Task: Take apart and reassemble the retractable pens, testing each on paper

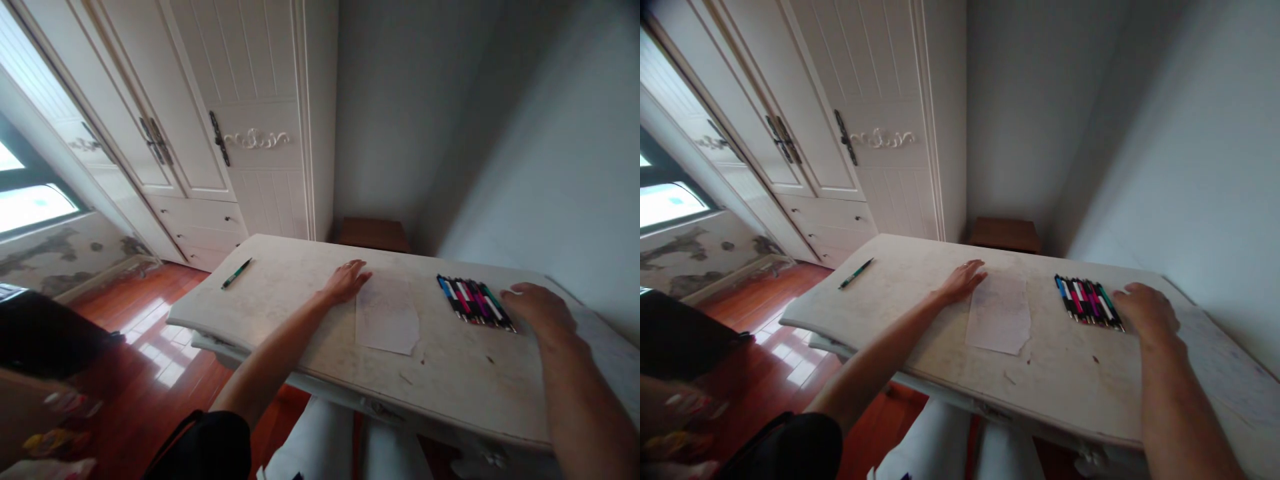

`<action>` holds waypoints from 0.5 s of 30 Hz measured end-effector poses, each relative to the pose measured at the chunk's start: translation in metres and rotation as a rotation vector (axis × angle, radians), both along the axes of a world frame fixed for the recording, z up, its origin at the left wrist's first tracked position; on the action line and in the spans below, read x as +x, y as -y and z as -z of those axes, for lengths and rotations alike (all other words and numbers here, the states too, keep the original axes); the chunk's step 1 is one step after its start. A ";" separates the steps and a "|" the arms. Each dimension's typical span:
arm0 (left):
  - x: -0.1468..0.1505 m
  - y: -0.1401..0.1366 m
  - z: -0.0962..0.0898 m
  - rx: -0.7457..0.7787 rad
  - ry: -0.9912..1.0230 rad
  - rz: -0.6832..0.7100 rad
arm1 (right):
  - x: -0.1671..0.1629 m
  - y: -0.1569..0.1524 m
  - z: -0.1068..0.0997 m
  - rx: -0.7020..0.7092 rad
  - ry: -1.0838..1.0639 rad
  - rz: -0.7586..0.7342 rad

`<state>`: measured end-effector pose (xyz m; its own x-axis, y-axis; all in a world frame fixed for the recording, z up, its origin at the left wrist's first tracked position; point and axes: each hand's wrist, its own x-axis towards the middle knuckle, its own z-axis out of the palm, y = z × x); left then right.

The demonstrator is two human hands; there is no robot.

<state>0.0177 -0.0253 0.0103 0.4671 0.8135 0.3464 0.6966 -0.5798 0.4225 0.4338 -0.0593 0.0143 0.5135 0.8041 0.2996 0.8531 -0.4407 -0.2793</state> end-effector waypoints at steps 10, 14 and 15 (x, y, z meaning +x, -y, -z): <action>-0.096 0.005 -0.024 0.284 0.106 -0.341 | -0.057 -0.002 -0.015 0.378 0.041 -0.279; -0.188 0.024 -0.037 0.173 -0.083 -0.719 | -0.094 0.003 -0.022 0.420 -0.053 -0.510; -0.207 0.029 -0.040 0.111 -0.155 -0.810 | -0.102 0.005 -0.023 0.389 -0.085 -0.560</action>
<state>-0.1896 -0.0544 0.0499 -0.1991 0.8834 0.4242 0.9618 0.0932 0.2572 0.3319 -0.0638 0.0370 0.0869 0.7970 0.5976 0.8911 0.2060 -0.4043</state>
